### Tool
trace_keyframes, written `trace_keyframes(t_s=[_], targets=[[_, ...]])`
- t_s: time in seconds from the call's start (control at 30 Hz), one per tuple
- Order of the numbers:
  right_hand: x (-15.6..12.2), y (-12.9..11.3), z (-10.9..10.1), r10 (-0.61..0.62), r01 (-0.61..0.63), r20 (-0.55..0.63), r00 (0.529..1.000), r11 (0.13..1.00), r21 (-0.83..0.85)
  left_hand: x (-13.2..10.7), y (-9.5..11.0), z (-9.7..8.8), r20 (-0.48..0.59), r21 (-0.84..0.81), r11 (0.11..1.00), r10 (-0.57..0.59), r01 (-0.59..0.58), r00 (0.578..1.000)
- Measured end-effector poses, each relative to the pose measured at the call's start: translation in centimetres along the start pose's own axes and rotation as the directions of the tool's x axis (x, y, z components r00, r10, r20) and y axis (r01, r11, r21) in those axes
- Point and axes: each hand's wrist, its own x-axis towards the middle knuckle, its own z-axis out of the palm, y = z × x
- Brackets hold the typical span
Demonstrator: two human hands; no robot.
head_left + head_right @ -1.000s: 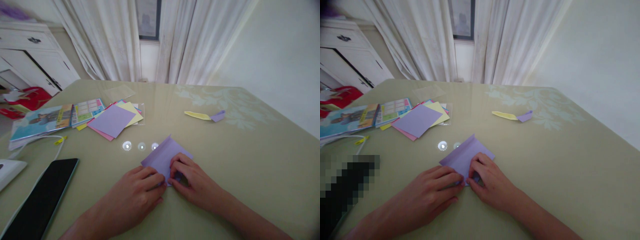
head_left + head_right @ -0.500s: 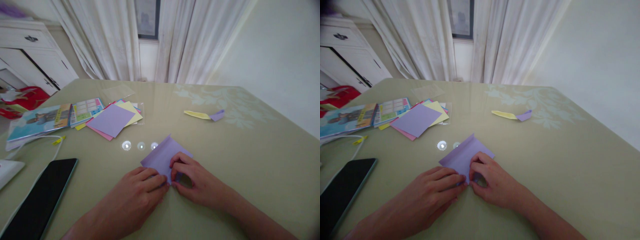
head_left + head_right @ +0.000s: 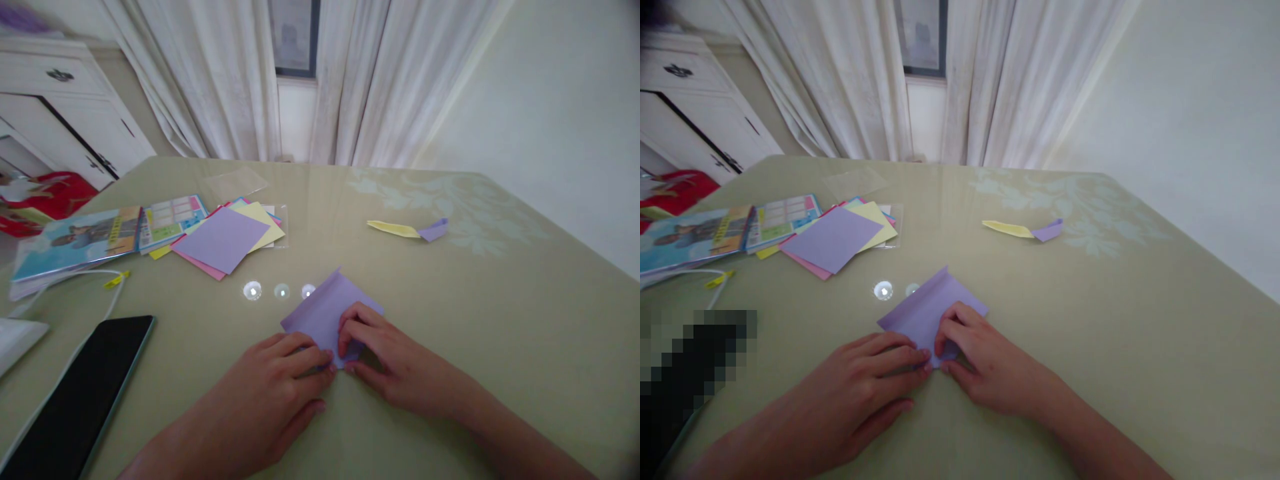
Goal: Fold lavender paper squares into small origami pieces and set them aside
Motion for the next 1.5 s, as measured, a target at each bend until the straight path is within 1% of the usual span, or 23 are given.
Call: trace_keyframes(t_s=[0.13, 0.23, 0.3, 0.43, 0.57, 0.77, 0.9, 1.07, 1.17, 1.27, 1.4, 1.5], targets=[[0.0, -0.1, -0.2, -0.017, 0.017, 0.019, 1.0, 1.0, 0.026, 0.0, -0.1, -0.1, -0.006, -0.029, 1.0, 0.009, -0.009, 1.0], [0.3, -0.1, 0.1, 0.008, -0.008, -0.033, 0.999, 1.0, 0.015, 0.0, -0.1, -0.3, -0.012, -0.032, 0.999, 0.013, -0.013, 1.0], [0.4, 0.0, 0.3, 0.005, -0.005, -0.059, 0.998, 1.0, 0.015, 0.1, -0.2, -0.5, 0.007, -0.035, 0.999, 0.014, -0.013, 1.0], [0.2, 0.2, 0.1, -0.012, 0.013, -0.029, 1.0, 0.999, 0.045, 0.0, -0.3, -0.8, 0.058, -0.029, 0.999, 0.026, -0.025, 0.998], [0.0, 0.2, -0.2, -0.03, 0.031, -0.024, 0.999, 0.998, 0.053, -0.1, -0.4, -0.8, 0.077, 0.008, 0.999, 0.037, -0.038, 0.996], [0.3, 0.1, 0.5, 0.019, -0.017, -0.065, 0.998, 0.999, 0.029, -0.1, -0.6, -0.7, 0.099, 0.03, 0.999, 0.039, -0.042, 0.994], [0.1, 0.0, 0.4, 0.02, -0.019, -0.029, 0.999, 0.999, 0.038, -0.3, -0.9, -0.8, 0.087, -0.001, 0.999, 0.044, -0.045, 0.995], [-0.1, -0.3, -0.2, 0.016, -0.016, 0.007, 1.0, 0.998, 0.052, -0.6, -1.0, -1.2, 0.086, -0.039, 0.999, 0.013, -0.009, 0.996], [0.2, -0.4, 0.1, 0.042, -0.04, -0.041, 0.998, 0.998, 0.039, -0.6, -1.0, -1.1, 0.075, -0.045, 0.999, 0.019, -0.015, 0.997], [0.4, -0.3, 0.6, 0.051, -0.051, -0.089, 0.995, 0.999, 0.008, -0.4, -1.0, -0.6, 0.02, -0.05, 0.999, 0.009, -0.008, 1.0], [0.4, -0.1, 0.5, -0.017, 0.018, -0.064, 0.998, 1.0, 0.011, -0.2, -1.2, 0.2, -0.082, -0.048, 0.999, -0.013, 0.009, 0.997], [0.3, 0.0, 0.1, -0.04, 0.04, -0.053, 0.998, 0.999, 0.007, -0.2, -1.4, 0.3, -0.085, -0.017, 1.0, 0.018, -0.019, 0.996]])
